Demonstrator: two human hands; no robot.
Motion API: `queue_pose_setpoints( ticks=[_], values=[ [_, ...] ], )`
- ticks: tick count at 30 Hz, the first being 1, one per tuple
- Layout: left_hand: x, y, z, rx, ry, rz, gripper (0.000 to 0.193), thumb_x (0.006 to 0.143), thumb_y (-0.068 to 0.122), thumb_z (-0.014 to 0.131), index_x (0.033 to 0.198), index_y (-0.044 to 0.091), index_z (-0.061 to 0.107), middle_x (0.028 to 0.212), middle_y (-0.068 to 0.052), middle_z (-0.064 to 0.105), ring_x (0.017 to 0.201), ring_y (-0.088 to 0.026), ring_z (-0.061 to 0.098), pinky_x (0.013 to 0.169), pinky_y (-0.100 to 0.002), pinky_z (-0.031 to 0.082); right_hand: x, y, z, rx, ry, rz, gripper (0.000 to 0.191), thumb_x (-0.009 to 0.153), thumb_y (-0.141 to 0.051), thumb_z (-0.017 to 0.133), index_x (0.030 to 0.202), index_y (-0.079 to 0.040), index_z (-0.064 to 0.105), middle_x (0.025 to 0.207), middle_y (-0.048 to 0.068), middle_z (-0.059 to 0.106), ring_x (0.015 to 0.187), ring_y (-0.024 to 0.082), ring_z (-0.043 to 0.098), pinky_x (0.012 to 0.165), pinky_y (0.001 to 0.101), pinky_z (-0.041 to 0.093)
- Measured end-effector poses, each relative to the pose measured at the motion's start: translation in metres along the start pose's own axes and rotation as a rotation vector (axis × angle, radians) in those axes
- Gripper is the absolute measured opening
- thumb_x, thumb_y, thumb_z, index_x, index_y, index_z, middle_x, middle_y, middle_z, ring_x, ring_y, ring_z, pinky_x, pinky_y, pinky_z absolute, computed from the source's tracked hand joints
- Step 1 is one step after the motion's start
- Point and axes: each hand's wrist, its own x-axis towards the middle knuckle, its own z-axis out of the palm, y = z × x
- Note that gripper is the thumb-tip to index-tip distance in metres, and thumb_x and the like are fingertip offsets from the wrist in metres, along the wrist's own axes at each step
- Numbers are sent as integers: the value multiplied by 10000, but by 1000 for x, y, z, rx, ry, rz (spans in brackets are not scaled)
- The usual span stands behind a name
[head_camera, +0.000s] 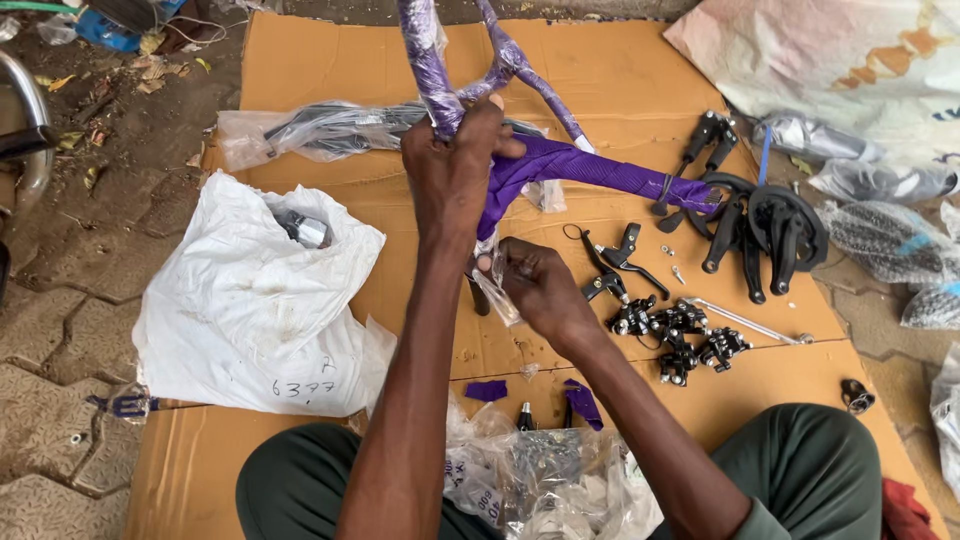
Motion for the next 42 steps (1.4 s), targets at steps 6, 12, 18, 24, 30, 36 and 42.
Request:
queue_pose_setpoints(
  ticks=[6,12,18,24,30,36,42],
  values=[
    [-9,-3,-2,75,-17,123,398,843,293,625,805,-86,739,683,-162,760,633,-202,747,681,-375,611,-22,-31,-15,-246,-133,-237,285,1026,-224,639,850,-1,611,704,11,463,687,107,415,591,297,364],
    [30,8,-3,67,127,-14,276,737,253,660,739,-23,651,592,-131,698,534,-219,738,548,-391,572,-142,-17,-12,-397,-477,-110,222,1027,-229,612,1077,-21,552,1011,78,408,897,222,453,744,364,407],
    [37,-1,-21,0,69,-27,212,781,200,598,716,2,635,618,-160,702,550,-211,693,564,-374,513,-185,66,0,-431,-500,-131,363,1030,-210,576,1342,-55,477,1399,127,336,1170,338,490,939,436,449],
    [25,-1,-20,-3,-151,92,229,803,165,622,815,-39,723,803,-124,762,764,-194,709,780,-325,564,-179,78,4,-711,-627,176,490,992,-182,554,1476,-148,481,1623,71,382,1284,327,596,1037,420,526],
    [22,-6,-20,3,-467,-60,364,882,292,566,951,-9,757,931,-118,768,920,-208,711,923,-344,538,-179,60,-21,-633,-310,-379,294,871,-128,759,1152,-105,677,1229,85,655,1039,310,729,808,419,576],
    [21,-11,-27,72,-494,-28,450,908,341,523,1003,-46,732,1014,-155,766,985,-235,712,959,-372,547,-167,37,-64,-228,-233,170,155,928,-97,692,1072,-66,739,1007,42,780,818,129,748,690,285,602],
    [13,-5,-37,-52,-672,-97,499,909,358,520,1041,-76,727,1077,-196,769,1038,-270,727,990,-381,562,-136,-22,-124,16,419,-65,203,909,-55,694,1093,-22,775,1028,85,795,834,125,720,709,295,616]
  ],
)
